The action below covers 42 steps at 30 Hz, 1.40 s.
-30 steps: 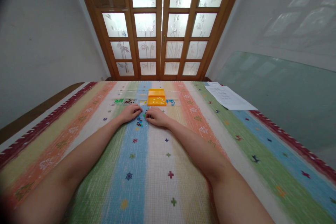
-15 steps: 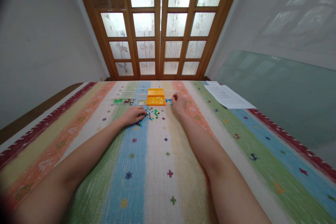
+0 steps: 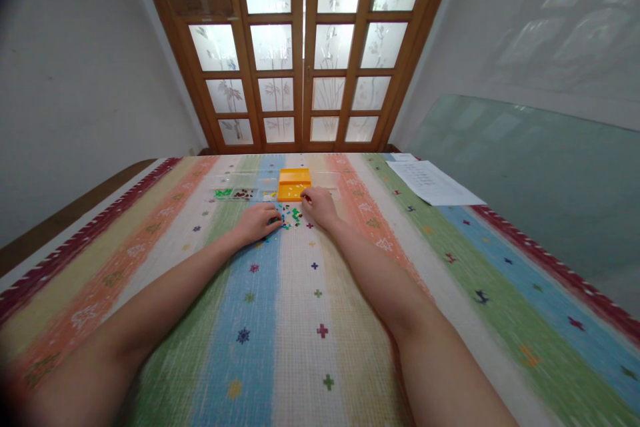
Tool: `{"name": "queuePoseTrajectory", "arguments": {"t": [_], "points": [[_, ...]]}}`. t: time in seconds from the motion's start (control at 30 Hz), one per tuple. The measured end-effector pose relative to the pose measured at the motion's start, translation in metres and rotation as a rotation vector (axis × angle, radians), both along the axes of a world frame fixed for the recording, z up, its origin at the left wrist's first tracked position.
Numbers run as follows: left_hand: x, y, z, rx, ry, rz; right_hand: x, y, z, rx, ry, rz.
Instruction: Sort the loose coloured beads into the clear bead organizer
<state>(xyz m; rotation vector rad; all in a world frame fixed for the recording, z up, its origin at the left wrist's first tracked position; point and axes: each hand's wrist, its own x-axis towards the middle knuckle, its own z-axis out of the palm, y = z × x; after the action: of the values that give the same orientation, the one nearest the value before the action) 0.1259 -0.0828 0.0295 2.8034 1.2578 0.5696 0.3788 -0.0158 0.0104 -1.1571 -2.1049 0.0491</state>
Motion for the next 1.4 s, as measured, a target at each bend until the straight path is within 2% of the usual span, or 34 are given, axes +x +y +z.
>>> {"name": "queuePoseTrajectory", "arguments": {"t": [0.1,0.33,0.77,1.0,1.2,1.4], "points": [[0.008,-0.004,-0.002,0.017,0.01,0.024,-0.008,-0.006,0.001,0.016,-0.045,0.031],[0.009,-0.004,-0.001,0.015,0.049,-0.04,-0.009,-0.008,0.002,-0.003,-0.05,0.015],[0.007,0.0,-0.008,-0.065,-0.112,-0.032,-0.01,-0.009,0.005,-0.019,-0.061,0.016],[0.001,0.006,-0.006,-0.099,-0.24,-0.013,-0.011,-0.013,0.009,-0.025,-0.065,0.027],[0.002,0.0,-0.004,-0.063,-0.13,-0.102,-0.011,-0.012,0.008,-0.016,-0.084,0.034],[0.004,0.002,-0.004,-0.076,-0.187,-0.095,-0.018,-0.019,0.008,0.08,-0.227,0.153]]}}
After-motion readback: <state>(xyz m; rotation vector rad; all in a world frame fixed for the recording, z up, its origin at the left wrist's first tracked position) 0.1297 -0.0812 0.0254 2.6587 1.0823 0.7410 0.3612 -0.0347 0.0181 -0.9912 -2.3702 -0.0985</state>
